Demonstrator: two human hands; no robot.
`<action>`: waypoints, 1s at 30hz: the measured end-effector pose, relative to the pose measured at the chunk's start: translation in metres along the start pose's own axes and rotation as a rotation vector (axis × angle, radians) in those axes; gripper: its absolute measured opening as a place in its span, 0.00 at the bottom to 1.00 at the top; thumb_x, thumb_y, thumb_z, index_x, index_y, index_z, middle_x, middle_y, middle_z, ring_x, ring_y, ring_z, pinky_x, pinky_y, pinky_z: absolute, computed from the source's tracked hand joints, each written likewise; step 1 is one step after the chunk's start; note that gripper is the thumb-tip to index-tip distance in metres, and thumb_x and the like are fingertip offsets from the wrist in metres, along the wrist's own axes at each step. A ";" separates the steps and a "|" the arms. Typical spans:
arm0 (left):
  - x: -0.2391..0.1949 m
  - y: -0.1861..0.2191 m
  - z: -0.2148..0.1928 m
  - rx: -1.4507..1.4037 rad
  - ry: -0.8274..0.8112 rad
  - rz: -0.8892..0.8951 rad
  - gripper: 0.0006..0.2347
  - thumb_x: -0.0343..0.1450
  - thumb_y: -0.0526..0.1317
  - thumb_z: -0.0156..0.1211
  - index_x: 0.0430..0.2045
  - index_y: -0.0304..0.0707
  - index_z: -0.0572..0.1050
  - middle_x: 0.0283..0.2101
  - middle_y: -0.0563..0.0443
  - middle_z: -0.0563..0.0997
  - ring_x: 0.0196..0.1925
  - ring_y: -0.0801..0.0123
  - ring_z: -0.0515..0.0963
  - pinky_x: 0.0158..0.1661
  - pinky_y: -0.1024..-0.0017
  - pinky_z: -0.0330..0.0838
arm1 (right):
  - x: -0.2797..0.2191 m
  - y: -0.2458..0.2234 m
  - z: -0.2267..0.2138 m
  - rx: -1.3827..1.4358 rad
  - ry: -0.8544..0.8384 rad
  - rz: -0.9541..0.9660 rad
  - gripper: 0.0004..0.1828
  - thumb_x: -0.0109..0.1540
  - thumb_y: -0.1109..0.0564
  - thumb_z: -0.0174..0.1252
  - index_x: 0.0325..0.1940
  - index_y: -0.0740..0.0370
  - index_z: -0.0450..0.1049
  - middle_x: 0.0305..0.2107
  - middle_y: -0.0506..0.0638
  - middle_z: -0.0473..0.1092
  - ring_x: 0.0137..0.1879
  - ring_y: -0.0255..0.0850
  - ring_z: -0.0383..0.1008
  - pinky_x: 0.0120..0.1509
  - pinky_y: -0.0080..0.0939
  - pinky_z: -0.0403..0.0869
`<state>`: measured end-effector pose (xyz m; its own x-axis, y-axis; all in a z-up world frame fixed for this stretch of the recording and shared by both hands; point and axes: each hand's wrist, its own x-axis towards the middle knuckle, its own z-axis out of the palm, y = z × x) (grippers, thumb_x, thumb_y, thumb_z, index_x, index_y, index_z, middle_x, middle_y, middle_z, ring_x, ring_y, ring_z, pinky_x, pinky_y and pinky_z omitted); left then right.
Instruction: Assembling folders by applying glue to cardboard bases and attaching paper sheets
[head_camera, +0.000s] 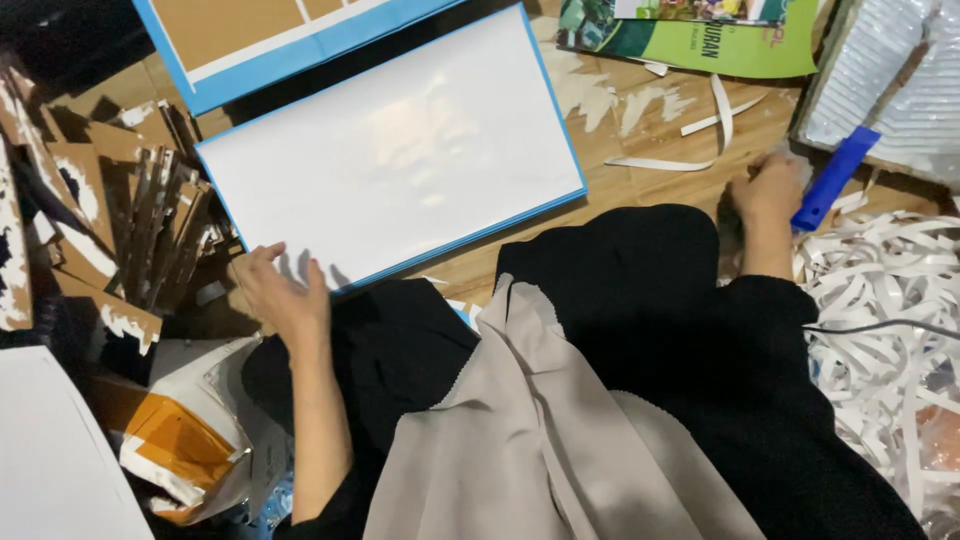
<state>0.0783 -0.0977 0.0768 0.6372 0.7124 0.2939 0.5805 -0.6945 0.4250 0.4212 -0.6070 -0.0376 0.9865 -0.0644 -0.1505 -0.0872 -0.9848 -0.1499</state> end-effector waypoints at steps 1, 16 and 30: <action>-0.007 0.017 0.006 -0.003 -0.004 0.008 0.11 0.62 0.36 0.57 0.34 0.31 0.68 0.42 0.38 0.67 0.47 0.51 0.65 0.44 0.55 0.59 | -0.001 0.008 0.012 0.001 0.002 0.009 0.17 0.53 0.51 0.56 0.43 0.59 0.71 0.42 0.62 0.62 0.47 0.59 0.64 0.49 0.54 0.64; -0.097 0.104 0.038 -0.155 -0.148 0.059 0.16 0.60 0.34 0.61 0.40 0.39 0.68 0.52 0.42 0.62 0.51 0.47 0.66 0.49 0.55 0.61 | -0.057 0.016 -0.011 0.002 0.058 0.190 0.38 0.58 0.49 0.55 0.65 0.56 0.44 0.53 0.70 0.49 0.54 0.68 0.56 0.51 0.67 0.63; -0.068 0.093 0.017 -0.385 -0.243 0.108 0.13 0.65 0.37 0.48 0.42 0.35 0.67 0.52 0.39 0.63 0.57 0.53 0.62 0.53 0.60 0.57 | -0.096 -0.149 -0.170 0.408 -0.053 -0.232 0.22 0.57 0.53 0.38 0.52 0.67 0.59 0.45 0.69 0.63 0.47 0.67 0.63 0.45 0.59 0.59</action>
<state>0.0974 -0.2123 0.0817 0.8107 0.5620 0.1643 0.3033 -0.6431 0.7031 0.3629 -0.4812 0.1653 0.9789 0.1684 -0.1155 0.0769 -0.8279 -0.5555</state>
